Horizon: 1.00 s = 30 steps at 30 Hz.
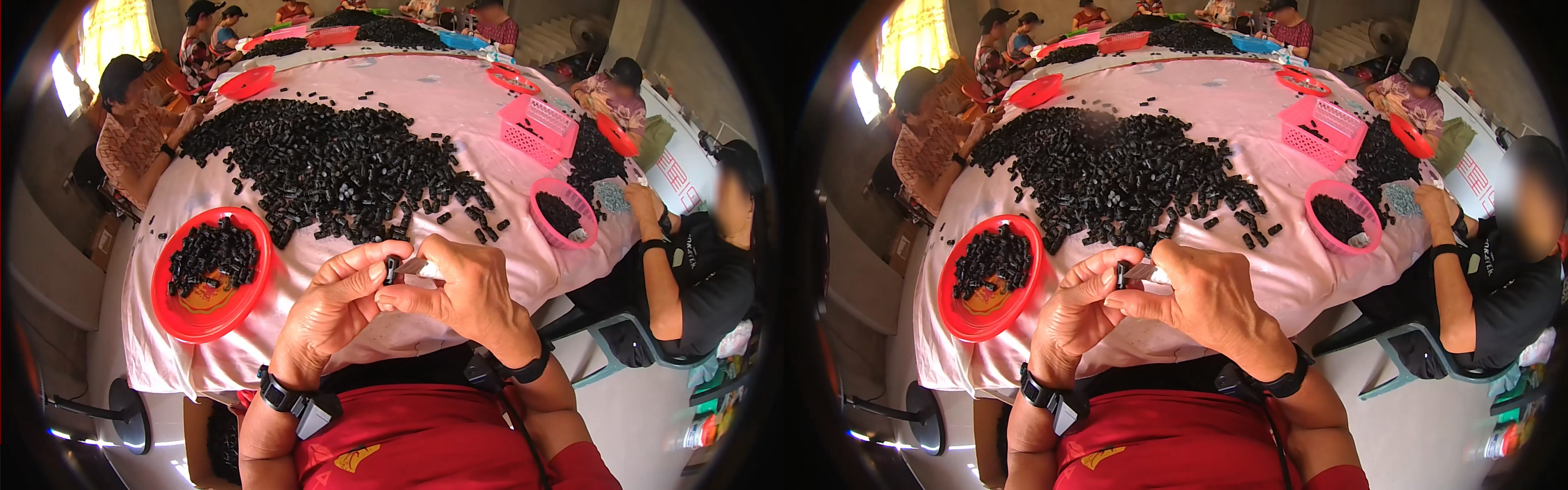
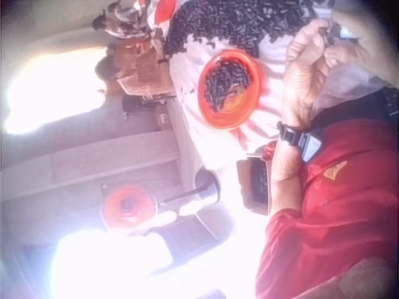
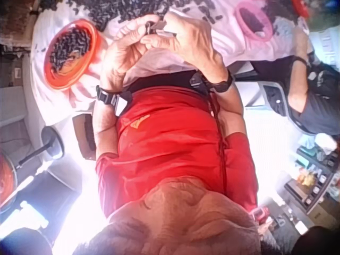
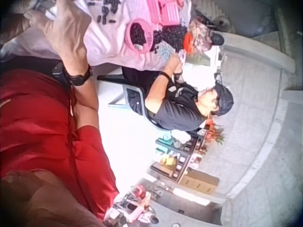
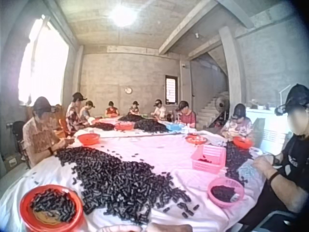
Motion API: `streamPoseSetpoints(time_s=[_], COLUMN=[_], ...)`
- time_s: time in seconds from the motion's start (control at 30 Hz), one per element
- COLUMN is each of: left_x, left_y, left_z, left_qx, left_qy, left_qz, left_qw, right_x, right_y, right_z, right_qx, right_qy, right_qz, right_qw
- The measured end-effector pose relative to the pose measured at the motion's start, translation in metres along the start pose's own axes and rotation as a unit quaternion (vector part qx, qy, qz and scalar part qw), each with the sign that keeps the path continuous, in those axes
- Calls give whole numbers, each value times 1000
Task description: Assembling small black plastic or rubber shoe components by hand.
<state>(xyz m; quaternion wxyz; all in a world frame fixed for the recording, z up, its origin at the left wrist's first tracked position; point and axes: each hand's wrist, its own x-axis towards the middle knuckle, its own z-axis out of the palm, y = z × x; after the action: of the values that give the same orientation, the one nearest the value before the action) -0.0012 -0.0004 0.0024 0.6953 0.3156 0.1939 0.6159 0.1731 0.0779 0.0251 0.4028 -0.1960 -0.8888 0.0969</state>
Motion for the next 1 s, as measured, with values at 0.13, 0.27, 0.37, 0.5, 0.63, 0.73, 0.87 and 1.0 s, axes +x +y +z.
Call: streamPoseSetpoints(time_s=[0.13,0.27,0.37,0.5,0.63,0.73,0.87,1.0], left_x=[1,2,2,1,1,2,1,1], left_y=[-2,-4,-4,-5,-5,-6,-6,-8], left_z=[-1,-2,-3,-2,-2,-4,-3,-5], left_qx=[-8,-13,-11,-11,-10,-13,-15,-34], left_qy=[2,0,6,7,8,8,10,-6], left_qz=[7,3,-4,0,-2,-5,-7,-3], left_qw=[1000,1000,1000,1000,1000,1000,1000,999], right_x=[1,2,2,2,1,-2,-2,-1], right_y=[1,-1,0,0,0,3,4,1], right_z=[0,-2,-1,-1,2,6,6,2], right_qx=[-17,-40,-56,-63,-57,-51,-64,-67], right_qy=[-2,5,10,17,28,40,33,17], right_qz=[-6,-19,-27,-33,-25,-16,-22,-21], right_qw=[1000,999,998,997,998,998,997,997])
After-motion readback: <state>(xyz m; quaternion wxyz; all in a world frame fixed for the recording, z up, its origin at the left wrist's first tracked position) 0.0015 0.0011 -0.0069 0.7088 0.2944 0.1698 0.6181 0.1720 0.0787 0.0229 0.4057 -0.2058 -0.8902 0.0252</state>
